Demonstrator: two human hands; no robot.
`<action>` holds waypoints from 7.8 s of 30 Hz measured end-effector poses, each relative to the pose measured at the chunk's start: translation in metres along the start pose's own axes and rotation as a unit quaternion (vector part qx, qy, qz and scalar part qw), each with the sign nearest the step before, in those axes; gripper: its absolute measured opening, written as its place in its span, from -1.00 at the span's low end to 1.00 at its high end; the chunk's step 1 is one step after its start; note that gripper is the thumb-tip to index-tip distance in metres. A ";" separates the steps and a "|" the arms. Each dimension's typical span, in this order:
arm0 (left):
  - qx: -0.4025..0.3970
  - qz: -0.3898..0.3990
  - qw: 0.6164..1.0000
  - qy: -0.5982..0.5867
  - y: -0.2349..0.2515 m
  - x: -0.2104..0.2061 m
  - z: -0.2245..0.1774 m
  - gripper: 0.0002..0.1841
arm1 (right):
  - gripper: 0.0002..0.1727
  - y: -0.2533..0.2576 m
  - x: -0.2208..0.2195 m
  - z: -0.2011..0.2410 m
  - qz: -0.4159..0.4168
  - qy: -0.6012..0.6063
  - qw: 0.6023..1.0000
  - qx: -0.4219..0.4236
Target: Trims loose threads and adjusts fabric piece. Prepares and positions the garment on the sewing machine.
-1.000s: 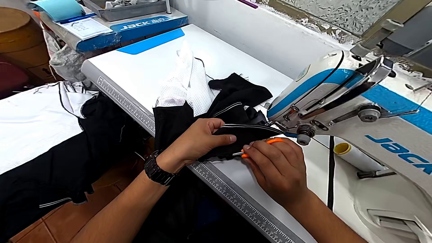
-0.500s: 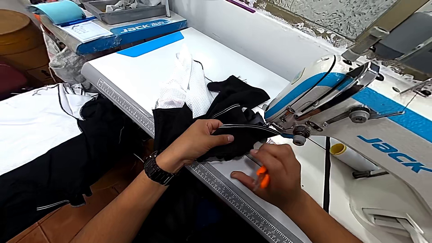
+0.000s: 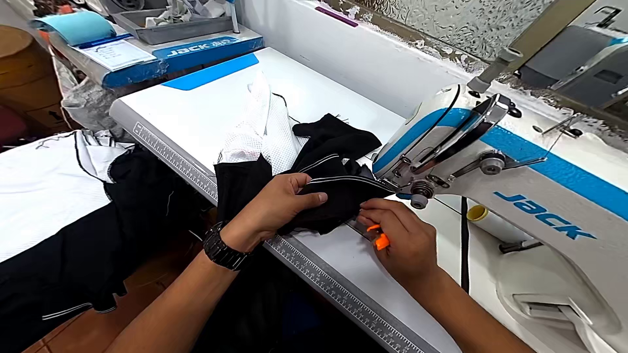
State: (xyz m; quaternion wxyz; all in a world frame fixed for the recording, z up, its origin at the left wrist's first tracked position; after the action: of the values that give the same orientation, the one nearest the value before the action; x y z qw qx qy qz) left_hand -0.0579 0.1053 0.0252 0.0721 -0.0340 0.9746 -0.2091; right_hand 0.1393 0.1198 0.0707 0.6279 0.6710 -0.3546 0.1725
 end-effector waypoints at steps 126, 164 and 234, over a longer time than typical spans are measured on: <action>-0.330 -0.244 0.701 0.583 -0.058 -0.051 0.058 -0.34 | -0.61 -0.015 -0.031 0.000 0.178 -0.055 0.981 -0.047; -0.342 -0.233 0.716 0.561 -0.060 -0.052 0.057 -0.48 | -0.94 0.010 -0.045 0.003 0.157 0.026 0.986 -0.047; -0.512 0.193 0.595 0.589 -0.067 -0.099 0.005 -0.69 | -0.64 -0.046 0.026 0.029 0.237 -0.144 0.957 -0.089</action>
State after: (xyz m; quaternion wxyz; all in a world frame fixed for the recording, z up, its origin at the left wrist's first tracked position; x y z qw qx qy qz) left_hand 0.0429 0.0517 0.0604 -0.5083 0.2537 0.7356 0.3690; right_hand 0.1827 0.0831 0.0504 0.5682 0.5270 -0.6039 0.1862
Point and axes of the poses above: each hand's wrist, its own y-axis towards the middle knuckle, its own x-axis out of the back of the hand, z = x × y, the point moved 8 cm from there along y, towards the middle knuckle, and after that the axes turned 15 degrees about x, right-handed, at the moved point
